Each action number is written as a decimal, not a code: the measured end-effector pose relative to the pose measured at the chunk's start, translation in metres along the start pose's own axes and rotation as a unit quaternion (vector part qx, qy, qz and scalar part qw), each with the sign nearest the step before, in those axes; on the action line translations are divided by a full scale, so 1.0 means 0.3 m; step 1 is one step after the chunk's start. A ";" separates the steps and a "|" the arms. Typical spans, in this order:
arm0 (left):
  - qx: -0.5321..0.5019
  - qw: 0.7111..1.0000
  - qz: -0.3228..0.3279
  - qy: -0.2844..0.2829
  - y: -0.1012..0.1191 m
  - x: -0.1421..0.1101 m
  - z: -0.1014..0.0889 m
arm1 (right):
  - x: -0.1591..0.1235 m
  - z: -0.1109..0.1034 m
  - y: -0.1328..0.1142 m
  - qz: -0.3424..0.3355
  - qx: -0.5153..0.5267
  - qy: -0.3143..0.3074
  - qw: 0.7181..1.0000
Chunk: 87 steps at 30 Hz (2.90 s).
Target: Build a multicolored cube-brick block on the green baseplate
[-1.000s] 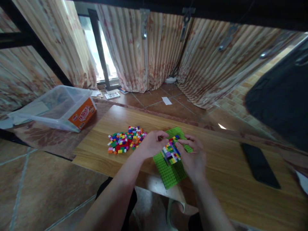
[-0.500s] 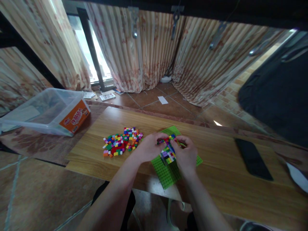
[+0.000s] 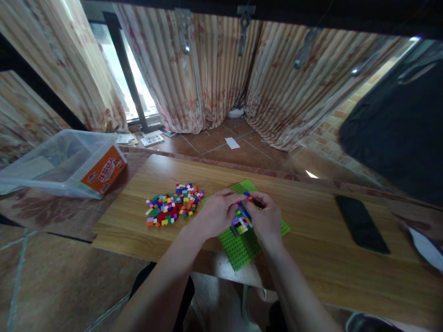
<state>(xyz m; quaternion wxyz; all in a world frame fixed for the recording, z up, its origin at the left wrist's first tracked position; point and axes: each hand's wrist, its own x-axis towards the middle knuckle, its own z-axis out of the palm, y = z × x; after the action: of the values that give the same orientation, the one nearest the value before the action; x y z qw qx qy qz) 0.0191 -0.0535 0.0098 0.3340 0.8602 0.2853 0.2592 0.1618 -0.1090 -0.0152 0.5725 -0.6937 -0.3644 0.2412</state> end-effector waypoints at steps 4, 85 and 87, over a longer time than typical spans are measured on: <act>0.020 1.000 0.008 -0.001 0.006 -0.004 0.003 | -0.004 0.006 -0.001 0.000 -0.003 0.005 1.000; -0.493 0.702 -0.231 0.460 -0.086 -0.042 -0.230 | -0.178 0.274 -0.015 -0.308 -0.242 -0.273 0.879; -0.494 0.702 -0.229 0.459 -0.086 -0.042 -0.229 | -0.177 0.276 -0.012 -0.309 -0.247 -0.270 0.878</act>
<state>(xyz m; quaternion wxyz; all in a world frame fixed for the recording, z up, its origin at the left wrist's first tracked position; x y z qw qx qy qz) -0.0415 -0.0167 0.0321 0.5882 0.2547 0.4225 0.6409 0.0659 -0.0991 -0.0351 0.3079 -0.5724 -0.7484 0.1321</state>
